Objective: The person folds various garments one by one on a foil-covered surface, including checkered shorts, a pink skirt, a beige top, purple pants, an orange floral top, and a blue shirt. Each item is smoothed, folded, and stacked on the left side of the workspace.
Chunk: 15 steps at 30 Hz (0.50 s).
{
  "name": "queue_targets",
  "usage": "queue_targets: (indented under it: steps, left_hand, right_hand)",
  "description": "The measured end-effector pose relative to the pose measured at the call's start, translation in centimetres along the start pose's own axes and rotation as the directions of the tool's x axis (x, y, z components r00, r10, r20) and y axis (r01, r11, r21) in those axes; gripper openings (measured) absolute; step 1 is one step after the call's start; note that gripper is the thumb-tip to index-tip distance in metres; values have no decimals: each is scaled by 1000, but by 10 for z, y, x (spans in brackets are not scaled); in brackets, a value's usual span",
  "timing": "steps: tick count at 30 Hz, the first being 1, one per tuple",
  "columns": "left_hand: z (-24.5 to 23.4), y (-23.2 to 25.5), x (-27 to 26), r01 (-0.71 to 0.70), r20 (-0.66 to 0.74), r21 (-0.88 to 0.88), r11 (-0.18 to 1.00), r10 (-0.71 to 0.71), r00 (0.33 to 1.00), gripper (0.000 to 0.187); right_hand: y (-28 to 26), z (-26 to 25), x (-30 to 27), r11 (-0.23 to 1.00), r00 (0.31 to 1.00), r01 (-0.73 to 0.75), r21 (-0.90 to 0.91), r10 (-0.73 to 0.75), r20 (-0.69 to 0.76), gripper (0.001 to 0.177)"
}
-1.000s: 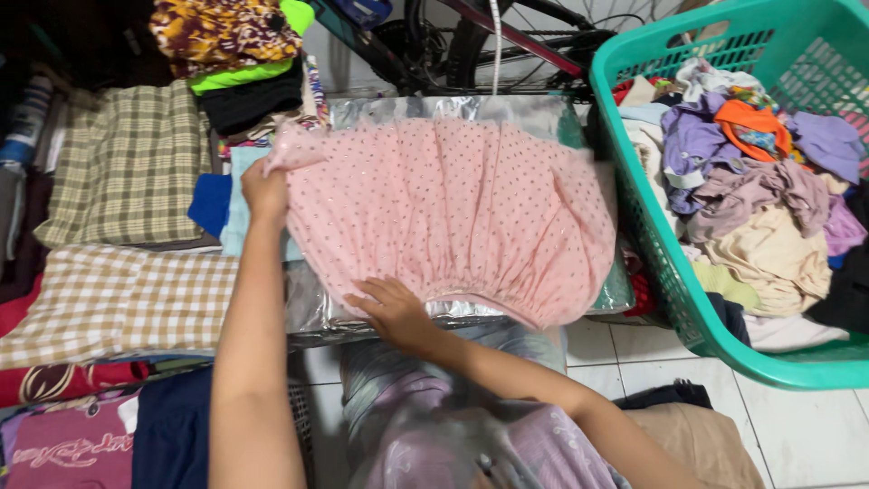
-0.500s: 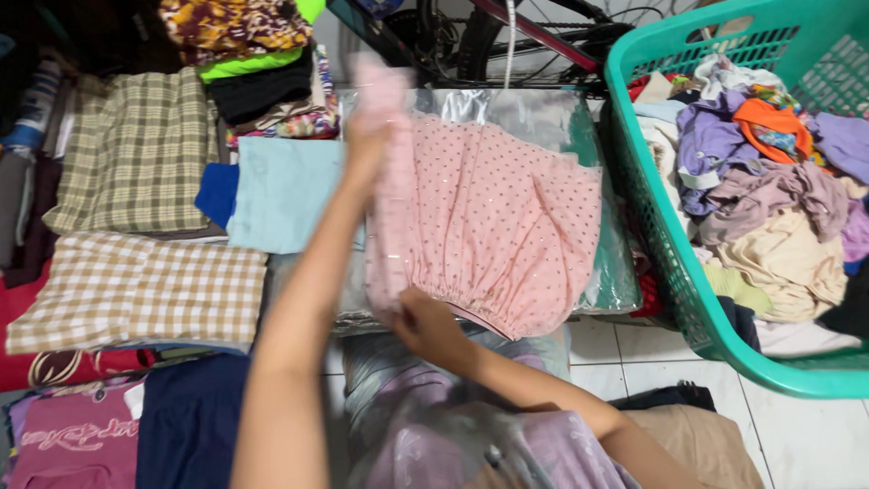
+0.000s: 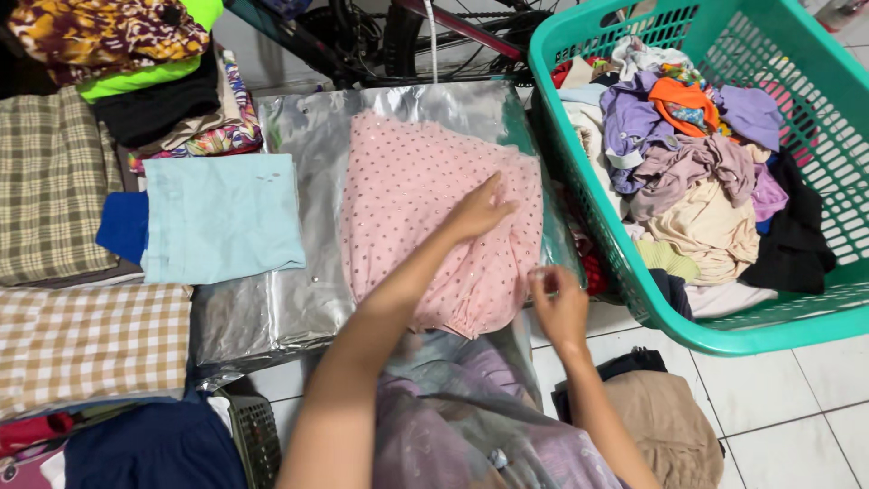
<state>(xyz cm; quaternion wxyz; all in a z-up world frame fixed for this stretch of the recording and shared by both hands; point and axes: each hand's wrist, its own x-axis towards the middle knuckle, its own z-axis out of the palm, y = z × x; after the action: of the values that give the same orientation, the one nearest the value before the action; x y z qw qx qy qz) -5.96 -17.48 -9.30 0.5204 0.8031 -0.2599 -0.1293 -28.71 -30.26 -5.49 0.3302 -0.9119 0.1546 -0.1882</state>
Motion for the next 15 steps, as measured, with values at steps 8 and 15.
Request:
queue_targets:
  steps: [8,15]
  left_hand:
    - [-184,-4,-122,-1,-91,417,909,42,995,65]
    - [-122,-8,-170,237,-101,577,781,-220,970,94]
  right_hand:
    - [25,37,19,959,939,-275,68,252,235,68]
    - [40,63,25,737,850,-502,452,326,414,48]
